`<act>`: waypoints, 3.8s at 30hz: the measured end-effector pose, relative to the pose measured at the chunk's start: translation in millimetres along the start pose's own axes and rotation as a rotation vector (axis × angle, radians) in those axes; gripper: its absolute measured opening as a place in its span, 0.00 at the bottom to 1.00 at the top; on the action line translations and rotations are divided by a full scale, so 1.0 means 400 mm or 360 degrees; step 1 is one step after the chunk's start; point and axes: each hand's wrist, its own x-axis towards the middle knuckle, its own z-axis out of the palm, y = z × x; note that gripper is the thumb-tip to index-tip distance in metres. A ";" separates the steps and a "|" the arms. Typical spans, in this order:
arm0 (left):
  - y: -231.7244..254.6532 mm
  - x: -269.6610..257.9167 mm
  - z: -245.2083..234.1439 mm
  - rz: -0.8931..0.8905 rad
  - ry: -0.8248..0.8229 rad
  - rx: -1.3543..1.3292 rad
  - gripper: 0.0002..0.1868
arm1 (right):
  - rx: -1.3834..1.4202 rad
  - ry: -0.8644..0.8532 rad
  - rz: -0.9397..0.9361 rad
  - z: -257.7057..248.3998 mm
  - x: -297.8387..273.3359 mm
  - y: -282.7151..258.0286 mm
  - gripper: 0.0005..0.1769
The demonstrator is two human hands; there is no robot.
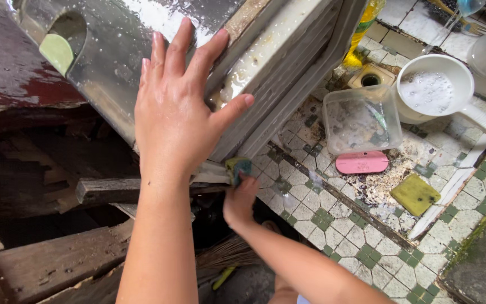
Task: The person washes a plastic storage box, scrubbing its outer surfaces and interior with a brush and sponges before removing its transparent door and rinsing it with running water.
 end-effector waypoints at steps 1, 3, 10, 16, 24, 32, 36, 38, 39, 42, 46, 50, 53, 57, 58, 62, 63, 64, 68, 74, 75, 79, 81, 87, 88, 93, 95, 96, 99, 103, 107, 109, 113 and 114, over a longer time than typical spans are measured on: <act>-0.001 0.001 0.000 -0.0023 -0.0014 0.0001 0.35 | 0.0020 -0.0059 -0.0042 -0.022 0.014 0.018 0.18; -0.006 -0.002 0.001 -0.0022 -0.0014 -0.0007 0.35 | 0.0203 0.0180 -0.0192 -0.053 0.050 0.029 0.19; 0.006 0.016 -0.015 -0.0077 -0.0076 0.0056 0.42 | -0.0738 -0.0416 -0.1165 -0.167 0.102 -0.022 0.29; -0.005 0.008 -0.022 -0.0077 -0.0026 -0.0043 0.40 | -0.1557 -0.0093 -0.1608 -0.309 0.381 -0.003 0.11; 0.000 0.016 -0.031 -0.0109 0.0017 -0.0087 0.39 | -0.1219 -0.0112 -0.1205 -0.130 0.138 -0.006 0.18; -0.002 0.011 -0.025 -0.0099 0.0003 -0.0108 0.39 | -0.1325 0.0123 -0.1426 -0.347 0.456 0.094 0.08; -0.002 0.009 -0.025 -0.0093 0.0016 -0.0096 0.39 | -0.0901 0.0815 -0.1070 -0.358 0.478 0.149 0.26; -0.002 0.021 -0.027 -0.0072 0.0052 -0.0126 0.38 | -0.0910 0.0949 -0.0813 -0.277 0.433 0.157 0.28; -0.004 0.028 -0.026 -0.0054 0.0037 -0.0071 0.38 | -0.1021 0.0890 -0.0543 -0.215 0.429 0.145 0.22; 0.000 0.014 -0.024 -0.0064 -0.0023 -0.0071 0.37 | -0.0974 0.0328 -0.0072 -0.100 0.279 0.153 0.13; 0.000 0.024 -0.029 -0.0054 -0.0021 -0.0063 0.37 | -0.0662 0.0168 -0.0330 -0.070 0.144 0.134 0.29; 0.001 0.030 -0.031 -0.0044 -0.0018 -0.0092 0.37 | -0.0585 0.0491 -0.0174 -0.126 0.331 0.099 0.22; -0.001 0.026 -0.022 -0.0063 -0.0066 -0.0060 0.37 | -0.0343 0.0602 -0.0191 -0.231 0.482 0.034 0.28; -0.001 0.021 -0.015 -0.0067 -0.0003 -0.0082 0.36 | -0.0090 0.0566 -0.0302 -0.120 0.309 0.013 0.28; 0.003 0.024 -0.016 -0.0064 -0.0016 -0.0067 0.37 | 0.0261 0.0439 -0.0046 -0.058 0.208 0.006 0.26; 0.008 0.029 -0.022 -0.0065 0.0004 -0.0041 0.37 | 0.0814 -0.0154 0.0735 0.000 -0.027 0.003 0.29; 0.002 0.033 -0.020 -0.0047 0.0026 -0.0079 0.37 | 0.0817 -0.0166 0.0731 0.011 -0.004 0.007 0.29; 0.002 0.022 -0.015 -0.0049 0.0009 -0.0137 0.37 | 0.0810 -0.0140 0.0679 0.012 0.013 0.028 0.27; 0.004 0.021 -0.011 -0.0117 -0.0014 -0.0081 0.38 | 0.0863 -0.0025 0.0230 0.013 0.023 0.093 0.21; 0.001 0.014 -0.011 -0.0120 -0.0010 -0.0107 0.39 | 0.1564 -0.0250 0.0822 0.043 -0.164 -0.019 0.10; 0.002 0.015 -0.008 -0.0123 0.0001 -0.0091 0.39 | 0.1582 -0.0355 0.0460 0.045 -0.170 -0.040 0.09; -0.003 0.009 -0.011 -0.0140 0.0056 -0.0067 0.41 | 0.1211 -0.0313 -0.0042 0.005 -0.174 0.000 0.13; -0.004 0.016 -0.012 -0.0190 0.0080 -0.0051 0.41 | 0.0769 -0.0099 -0.0084 -0.036 -0.149 0.075 0.17; -0.105 -0.007 -0.017 -0.0234 0.0016 -0.0576 0.22 | 0.0761 -0.0072 0.0348 -0.057 -0.014 0.064 0.20; -0.134 -0.008 -0.028 -0.0140 -0.0117 -0.0848 0.19 | 0.0840 -0.0249 0.0676 -0.056 -0.010 0.015 0.22; -0.181 -0.080 -0.029 0.0115 0.0179 -0.0802 0.17 | 0.0996 -0.0190 -0.0261 -0.113 -0.139 -0.191 0.27; -0.180 -0.090 -0.009 0.0159 0.0379 -0.0703 0.16 | 0.1096 -0.0205 -0.0669 -0.123 -0.170 -0.265 0.27; -0.178 -0.096 0.001 0.0075 0.0458 -0.0816 0.15 | 0.0853 -0.0019 -0.1022 -0.125 -0.167 -0.299 0.28; -0.181 -0.106 0.012 -0.0014 0.0571 -0.0973 0.16 | 0.0582 0.0192 -0.1374 -0.145 -0.141 -0.386 0.30; -0.183 -0.119 0.017 0.0019 0.0645 -0.1018 0.17 | 0.0102 0.0563 -0.1439 -0.216 -0.032 -0.437 0.30; -0.185 -0.123 0.026 -0.0006 0.0730 -0.1134 0.16 | 0.0360 0.0660 -0.1262 -0.277 0.112 -0.461 0.21; -0.179 -0.119 0.020 -0.0012 0.0762 -0.1114 0.15 | 0.0550 0.0537 -0.1094 -0.245 0.068 -0.441 0.29; -0.183 -0.117 0.014 0.0022 0.0698 -0.1083 0.12 | 0.0099 0.0461 -0.1803 -0.168 -0.043 -0.348 0.32; -0.186 -0.117 0.012 0.0056 0.0706 -0.1051 0.10 | 0.0090 0.0498 -0.1807 -0.175 -0.001 -0.341 0.32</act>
